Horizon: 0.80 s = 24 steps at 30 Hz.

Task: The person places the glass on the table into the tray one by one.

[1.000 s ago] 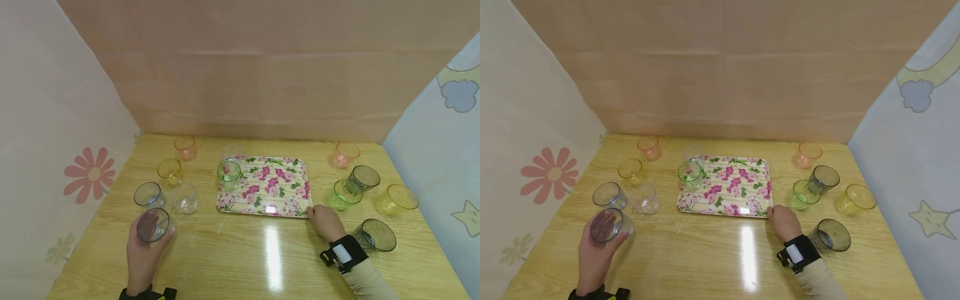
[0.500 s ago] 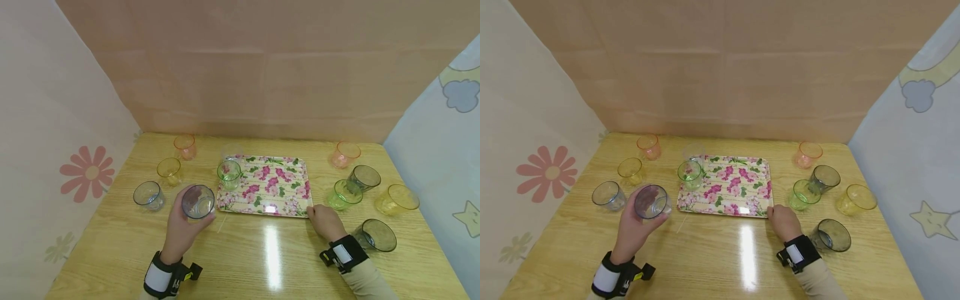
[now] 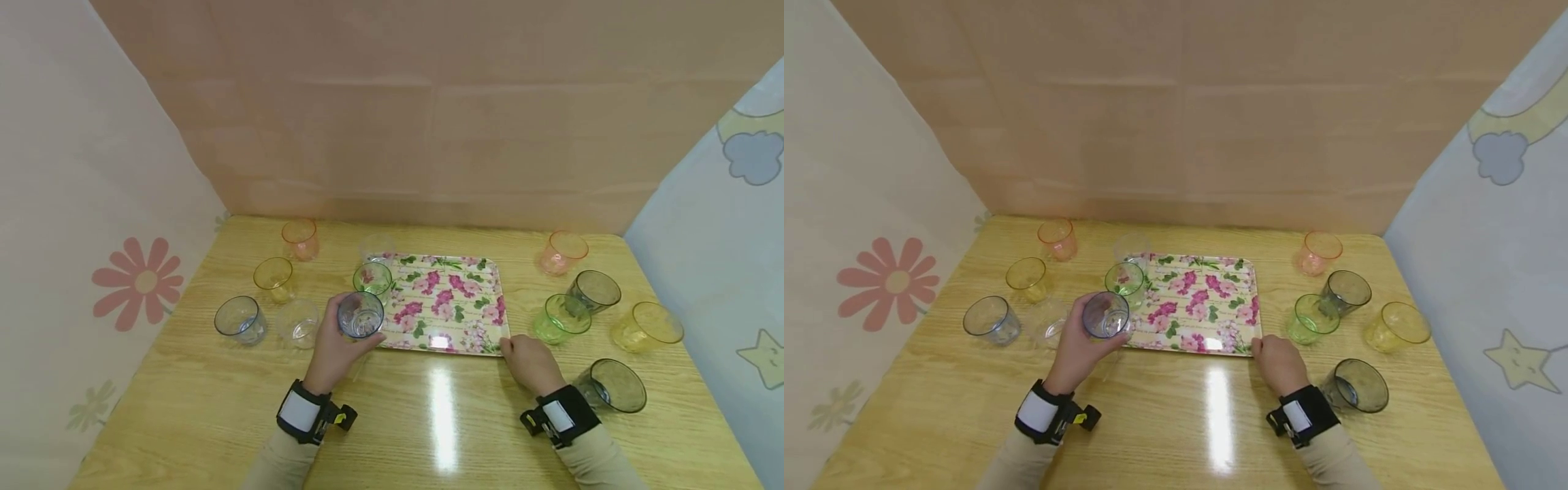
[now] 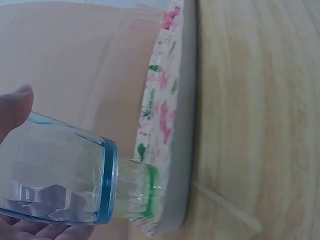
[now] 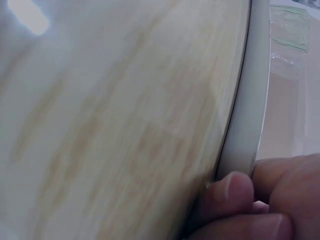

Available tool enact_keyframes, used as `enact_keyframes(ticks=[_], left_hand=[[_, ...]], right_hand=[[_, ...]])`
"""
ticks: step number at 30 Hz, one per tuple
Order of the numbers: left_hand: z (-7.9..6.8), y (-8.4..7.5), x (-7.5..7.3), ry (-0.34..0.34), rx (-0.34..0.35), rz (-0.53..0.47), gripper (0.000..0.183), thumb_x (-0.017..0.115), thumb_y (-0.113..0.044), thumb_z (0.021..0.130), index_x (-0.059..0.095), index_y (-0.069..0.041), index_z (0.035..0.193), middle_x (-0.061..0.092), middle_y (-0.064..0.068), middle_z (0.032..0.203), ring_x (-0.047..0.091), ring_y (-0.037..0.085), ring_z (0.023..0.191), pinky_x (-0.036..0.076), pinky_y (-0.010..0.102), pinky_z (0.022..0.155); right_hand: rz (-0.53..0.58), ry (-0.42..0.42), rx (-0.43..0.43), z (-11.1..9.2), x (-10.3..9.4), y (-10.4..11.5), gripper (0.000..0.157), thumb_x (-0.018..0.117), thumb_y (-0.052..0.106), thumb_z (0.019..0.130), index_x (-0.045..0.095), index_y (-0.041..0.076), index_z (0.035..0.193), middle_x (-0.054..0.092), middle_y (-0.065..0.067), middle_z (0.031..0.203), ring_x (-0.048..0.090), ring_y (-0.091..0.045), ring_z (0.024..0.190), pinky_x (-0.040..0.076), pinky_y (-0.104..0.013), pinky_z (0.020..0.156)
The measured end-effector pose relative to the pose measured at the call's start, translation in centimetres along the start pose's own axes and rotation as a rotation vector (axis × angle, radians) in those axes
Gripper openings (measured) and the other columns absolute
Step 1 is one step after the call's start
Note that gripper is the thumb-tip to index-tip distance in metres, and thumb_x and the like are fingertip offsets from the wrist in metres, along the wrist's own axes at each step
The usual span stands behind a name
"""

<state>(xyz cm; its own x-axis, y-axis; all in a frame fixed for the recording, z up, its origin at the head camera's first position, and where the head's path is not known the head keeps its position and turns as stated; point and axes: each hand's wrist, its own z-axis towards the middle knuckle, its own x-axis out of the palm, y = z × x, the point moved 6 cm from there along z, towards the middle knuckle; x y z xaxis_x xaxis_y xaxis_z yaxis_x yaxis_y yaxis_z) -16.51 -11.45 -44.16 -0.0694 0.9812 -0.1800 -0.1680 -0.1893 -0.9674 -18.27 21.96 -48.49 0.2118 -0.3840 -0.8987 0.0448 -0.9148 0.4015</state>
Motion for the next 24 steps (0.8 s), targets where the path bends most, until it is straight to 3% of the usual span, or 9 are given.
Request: enact_keyframes(ticks=[8, 17, 24], left_hand=[[0.4, 2.1, 0.4, -0.003, -0.076, 0.077, 0.083, 0.084, -0.021, 0.068, 0.037, -0.009, 0.135, 0.048, 0.014, 0.134, 0.045, 0.031, 0.125, 0.04, 0.046, 0.1], [0.6, 3.4, 1.0, -0.005, -0.129, 0.165, 0.088, 0.083, -0.024, 0.069, 0.033, -0.008, 0.138, 0.044, 0.015, 0.136, 0.043, 0.03, 0.127, 0.037, 0.045, 0.104], [0.6, 3.5, 1.2, -0.004, -0.109, 0.203, 0.09, 0.084, -0.026, 0.068, 0.032, -0.004, 0.138, 0.042, 0.016, 0.133, 0.042, 0.03, 0.125, 0.037, 0.045, 0.104]], right_hand=[[-0.004, -0.003, -0.007, 0.0, 0.0, 0.0, 0.045, 0.04, 0.02, 0.1, 0.042, 0.011, 0.056, 0.032, 0.0, 0.051, 0.034, -0.016, 0.046, 0.029, -0.03, 0.049], [-0.009, -0.006, -0.012, 0.1, 0.0, 0.1, 0.044, 0.041, 0.019, 0.099, 0.043, 0.011, 0.055, 0.032, 0.0, 0.051, 0.034, -0.016, 0.046, 0.029, -0.029, 0.049], [-0.005, -0.005, -0.008, 0.0, 0.0, 0.0, 0.045, 0.04, 0.02, 0.099, 0.041, 0.011, 0.055, 0.03, 0.001, 0.051, 0.032, -0.015, 0.045, 0.028, -0.029, 0.049]])
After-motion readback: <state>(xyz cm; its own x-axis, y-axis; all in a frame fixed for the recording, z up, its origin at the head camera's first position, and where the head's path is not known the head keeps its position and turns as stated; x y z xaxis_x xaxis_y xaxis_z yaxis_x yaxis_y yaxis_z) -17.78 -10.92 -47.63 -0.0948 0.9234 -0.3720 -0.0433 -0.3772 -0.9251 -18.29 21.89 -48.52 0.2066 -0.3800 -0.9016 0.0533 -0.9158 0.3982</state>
